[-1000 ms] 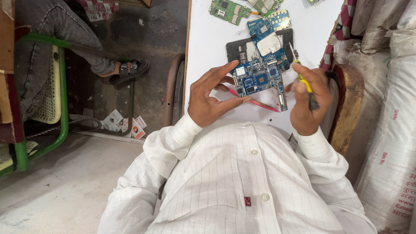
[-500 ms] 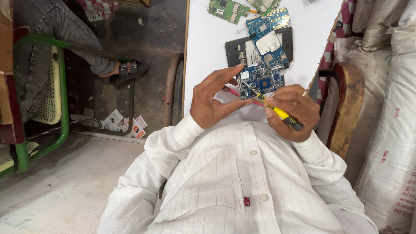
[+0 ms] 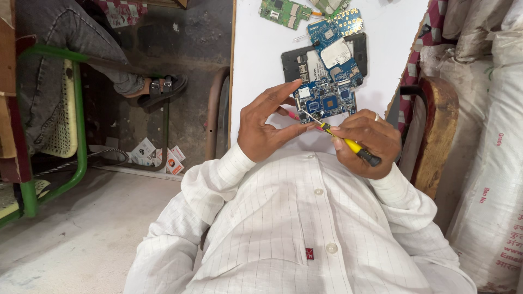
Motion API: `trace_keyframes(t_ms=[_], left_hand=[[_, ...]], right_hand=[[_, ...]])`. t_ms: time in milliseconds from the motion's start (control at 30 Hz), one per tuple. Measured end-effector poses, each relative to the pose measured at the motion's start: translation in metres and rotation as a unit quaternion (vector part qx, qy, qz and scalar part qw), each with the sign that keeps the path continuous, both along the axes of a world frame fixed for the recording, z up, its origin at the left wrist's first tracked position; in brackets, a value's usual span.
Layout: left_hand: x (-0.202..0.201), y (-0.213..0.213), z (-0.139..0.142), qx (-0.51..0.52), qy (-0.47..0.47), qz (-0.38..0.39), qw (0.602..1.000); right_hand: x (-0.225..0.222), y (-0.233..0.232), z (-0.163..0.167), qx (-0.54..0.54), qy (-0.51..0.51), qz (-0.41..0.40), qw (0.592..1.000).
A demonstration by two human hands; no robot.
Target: The person sits at a workbench holding a blue phone motherboard in one hand and uses a screwdriver to work on components on the board. Near the end they pick up a pink brush and brush the surface of the board.
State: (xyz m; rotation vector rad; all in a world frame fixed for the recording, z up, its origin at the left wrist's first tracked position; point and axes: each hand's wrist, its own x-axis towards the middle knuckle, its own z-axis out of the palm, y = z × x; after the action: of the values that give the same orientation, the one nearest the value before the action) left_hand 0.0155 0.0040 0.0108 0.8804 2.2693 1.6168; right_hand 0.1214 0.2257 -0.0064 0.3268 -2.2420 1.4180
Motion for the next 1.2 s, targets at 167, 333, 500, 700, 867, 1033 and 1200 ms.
trace_keyframes(t_ms=[167, 333, 500, 700, 867, 1033, 1200], left_hand=[[0.001, 0.0, 0.0, 0.009, 0.01, -0.001, 1.0], [0.002, 0.001, -0.001, 0.011, 0.03, -0.01, 0.999], [0.001, 0.0, -0.001, 0.008, 0.024, 0.0, 1.0], [-0.002, -0.002, -0.002, 0.033, -0.023, 0.02, 0.999], [-0.001, -0.003, -0.004, 0.024, -0.01, 0.03, 0.999], [-0.001, -0.002, -0.007, 0.02, 0.02, 0.028, 0.999], [-0.002, -0.007, -0.007, 0.05, 0.004, 0.032, 0.998]], right_hand=[[0.0, -0.002, -0.003, -0.031, 0.005, -0.008, 0.999], [0.001, -0.003, -0.004, -0.047, -0.005, -0.007, 0.999], [0.002, 0.0, -0.004, -0.016, -0.015, -0.006, 1.0], [0.002, 0.007, -0.009, -0.15, -0.008, -0.039, 0.988], [0.004, 0.02, -0.012, -0.169, -0.004, -0.1, 0.981], [0.003, 0.02, -0.019, -0.133, -0.008, -0.106, 0.985], [0.0, 0.026, -0.018, -0.218, -0.058, -0.211, 0.951]])
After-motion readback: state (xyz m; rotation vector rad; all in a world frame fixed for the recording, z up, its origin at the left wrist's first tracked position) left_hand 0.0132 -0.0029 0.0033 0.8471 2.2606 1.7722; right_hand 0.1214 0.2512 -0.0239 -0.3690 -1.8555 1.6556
